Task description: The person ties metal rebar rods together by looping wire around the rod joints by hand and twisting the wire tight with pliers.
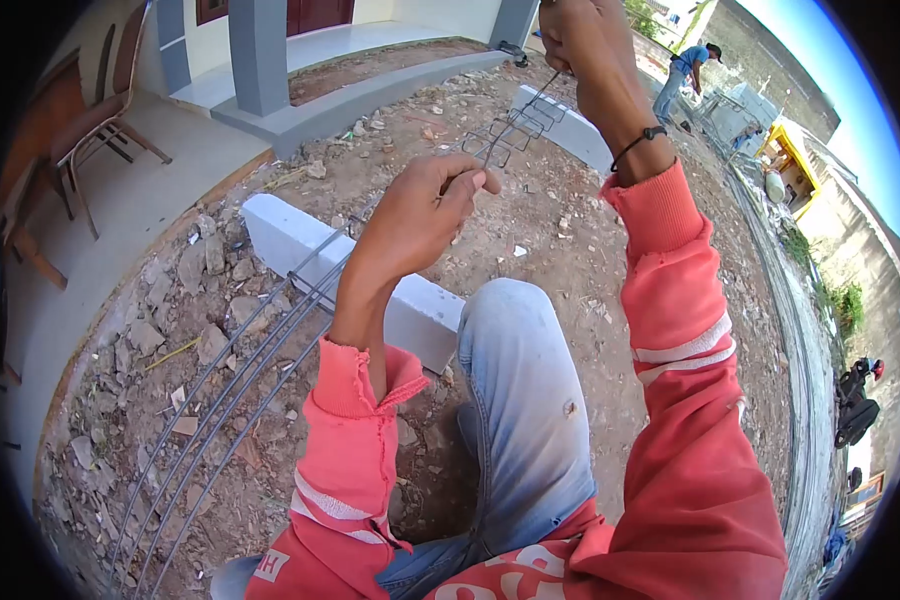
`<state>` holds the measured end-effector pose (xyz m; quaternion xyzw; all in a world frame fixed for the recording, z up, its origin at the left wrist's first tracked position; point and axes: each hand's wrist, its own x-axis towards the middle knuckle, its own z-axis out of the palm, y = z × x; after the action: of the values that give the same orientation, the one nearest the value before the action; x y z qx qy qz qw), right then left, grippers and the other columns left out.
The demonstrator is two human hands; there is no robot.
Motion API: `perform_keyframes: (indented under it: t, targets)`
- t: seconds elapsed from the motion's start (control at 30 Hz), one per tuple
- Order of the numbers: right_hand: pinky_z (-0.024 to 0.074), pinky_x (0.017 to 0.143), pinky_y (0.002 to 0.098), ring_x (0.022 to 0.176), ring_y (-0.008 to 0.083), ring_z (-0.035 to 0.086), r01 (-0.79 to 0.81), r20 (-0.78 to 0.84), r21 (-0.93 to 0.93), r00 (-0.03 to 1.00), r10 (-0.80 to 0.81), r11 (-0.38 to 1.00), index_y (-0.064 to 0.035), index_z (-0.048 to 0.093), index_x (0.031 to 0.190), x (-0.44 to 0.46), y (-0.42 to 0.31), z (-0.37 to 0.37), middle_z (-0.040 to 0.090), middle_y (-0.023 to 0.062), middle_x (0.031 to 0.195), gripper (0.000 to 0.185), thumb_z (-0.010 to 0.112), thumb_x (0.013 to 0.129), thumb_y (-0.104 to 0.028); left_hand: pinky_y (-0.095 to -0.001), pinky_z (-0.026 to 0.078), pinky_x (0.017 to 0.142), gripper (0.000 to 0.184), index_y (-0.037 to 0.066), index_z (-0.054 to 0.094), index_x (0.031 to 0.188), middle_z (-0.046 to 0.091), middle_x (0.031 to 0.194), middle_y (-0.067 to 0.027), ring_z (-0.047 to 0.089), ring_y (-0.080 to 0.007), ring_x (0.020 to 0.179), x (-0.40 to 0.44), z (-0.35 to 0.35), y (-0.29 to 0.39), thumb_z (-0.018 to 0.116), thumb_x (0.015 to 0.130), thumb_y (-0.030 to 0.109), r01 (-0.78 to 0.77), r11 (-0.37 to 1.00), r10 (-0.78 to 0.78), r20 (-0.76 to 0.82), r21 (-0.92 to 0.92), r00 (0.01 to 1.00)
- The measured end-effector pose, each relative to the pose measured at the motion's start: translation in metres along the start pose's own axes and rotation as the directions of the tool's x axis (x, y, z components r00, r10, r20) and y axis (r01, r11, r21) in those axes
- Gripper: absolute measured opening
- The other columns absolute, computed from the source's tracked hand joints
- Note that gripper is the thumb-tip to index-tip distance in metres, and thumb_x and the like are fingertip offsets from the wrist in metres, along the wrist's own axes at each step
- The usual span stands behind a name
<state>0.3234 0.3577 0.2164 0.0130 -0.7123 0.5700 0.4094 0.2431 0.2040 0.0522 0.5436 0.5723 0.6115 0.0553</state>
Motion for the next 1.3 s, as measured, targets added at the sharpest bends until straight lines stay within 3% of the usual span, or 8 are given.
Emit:
perform_keyframes:
  t: [0.07,0.2,0.4,0.73,0.87,0.97,1.1,1.3]
  targets:
    - [0.0339,0.059,0.0274,0.065,0.0092,0.048,0.239,0.245,-0.856,0.968,-0.047,0.458,-0.0042,0.069,0.089,-0.003,-0.008,0.027,0.054,0.0004,0.072,0.044,0.066,0.094,-0.048,-0.0333,0.042,0.057,0.025,-0.001,0.07,0.098,0.057,0.065,-0.0058,0.049,-0.0155,0.057,-0.003,-0.021,-0.005,0.053,0.099,0.017,0.01,0.996,-0.013,0.04,0.084,0.999]
    - [0.0401,0.055,0.0358,0.057,0.0182,0.052,0.58,0.556,-0.791,0.546,0.627,0.196,-0.0011,0.07,0.075,-0.011,-0.005,0.062,0.053,0.0068,0.056,0.046,0.081,0.077,-0.045,-0.0342,0.042,0.06,0.026,-0.002,0.07,0.094,0.056,0.065,-0.0062,0.05,-0.0157,0.06,-0.015,-0.063,-0.023,0.054,0.1,0.018,-0.015,0.982,-0.001,0.086,0.187,0.996]
    - [0.0392,0.059,0.0327,0.061,0.0119,0.046,0.508,0.663,-0.731,0.369,0.652,0.456,-0.0022,0.062,0.069,-0.001,0.009,0.063,0.049,0.0004,0.06,0.036,0.076,0.085,-0.031,-0.032,0.04,0.052,0.027,-0.001,0.07,0.095,0.054,0.06,-0.0024,0.048,-0.0117,0.054,-0.021,-0.088,-0.02,0.059,0.1,0.024,-0.03,0.996,0.042,-0.144,0.083,0.989]
    - [0.0555,0.095,0.0356,0.126,0.028,0.061,-0.419,0.41,0.291,0.867,0.283,0.86,-0.0067,0.062,0.108,0.004,0.093,-0.012,0.064,0.0183,0.132,0.026,0.059,0.102,-0.032,-0.0413,0.042,0.057,0.03,0.001,0.063,0.084,0.056,0.063,-0.0174,0.055,-0.0339,0.056,-0.015,0.004,-0.032,0.053,0.102,0.023,0.062,0.994,-0.018,-0.428,0.089,0.904]
    - [0.0503,0.064,0.0218,0.073,0.0109,0.062,-0.481,0.428,0.565,0.866,0.26,0.67,-0.0103,0.056,0.097,0.003,0.126,-0.025,0.06,0.0011,0.082,0.018,0.059,0.103,-0.027,-0.0457,0.043,0.058,0.03,0.002,0.064,0.084,0.059,0.066,-0.0183,0.058,-0.039,0.06,-0.026,0.037,-0.05,0.054,0.101,0.025,0.045,0.987,0.01,-0.34,0.154,0.94]
    - [0.0228,0.048,0.0168,0.055,0.0002,0.04,-0.382,0.319,0.223,0.898,0.303,0.897,-0.0107,0.057,0.093,-0.014,0.128,-0.025,0.045,-0.0078,0.067,0.016,0.065,0.098,-0.024,-0.0463,0.044,0.06,0.025,0.003,0.066,0.087,0.06,0.067,-0.0172,0.06,-0.0385,0.064,-0.037,0.026,-0.065,0.057,0.098,0.024,0.078,0.96,-0.017,-0.222,0.269,0.975]
    - [0.0395,0.059,0.0255,0.063,0.0074,0.05,0.007,0.56,-0.733,0.575,0.597,0.68,-0.0044,0.069,0.089,-0.063,0.129,0.003,0.058,-0.0014,0.071,0.021,0.08,0.079,-0.019,-0.044,0.049,0.071,0.019,0.005,0.068,0.09,0.066,0.09,-0.0143,0.063,-0.0357,0.083,-0.056,-0.009,-0.075,0.065,0.092,0.024,0.102,0.791,-0.08,-0.063,0.603,0.995]
    - [0.0405,0.061,0.0249,0.067,0.0078,0.051,-0.299,0.685,-0.427,0.509,0.521,0.853,-0.0038,0.068,0.091,-0.156,0.217,0.016,0.06,0.0019,0.074,0.006,0.071,0.086,-0.007,-0.0429,0.047,0.095,0.028,0.008,0.073,0.103,0.057,0.12,-0.0103,0.057,-0.0333,0.11,-0.078,-0.05,-0.052,0.075,0.084,0.028,0.028,0.507,-0.029,-0.015,0.862,0.999]
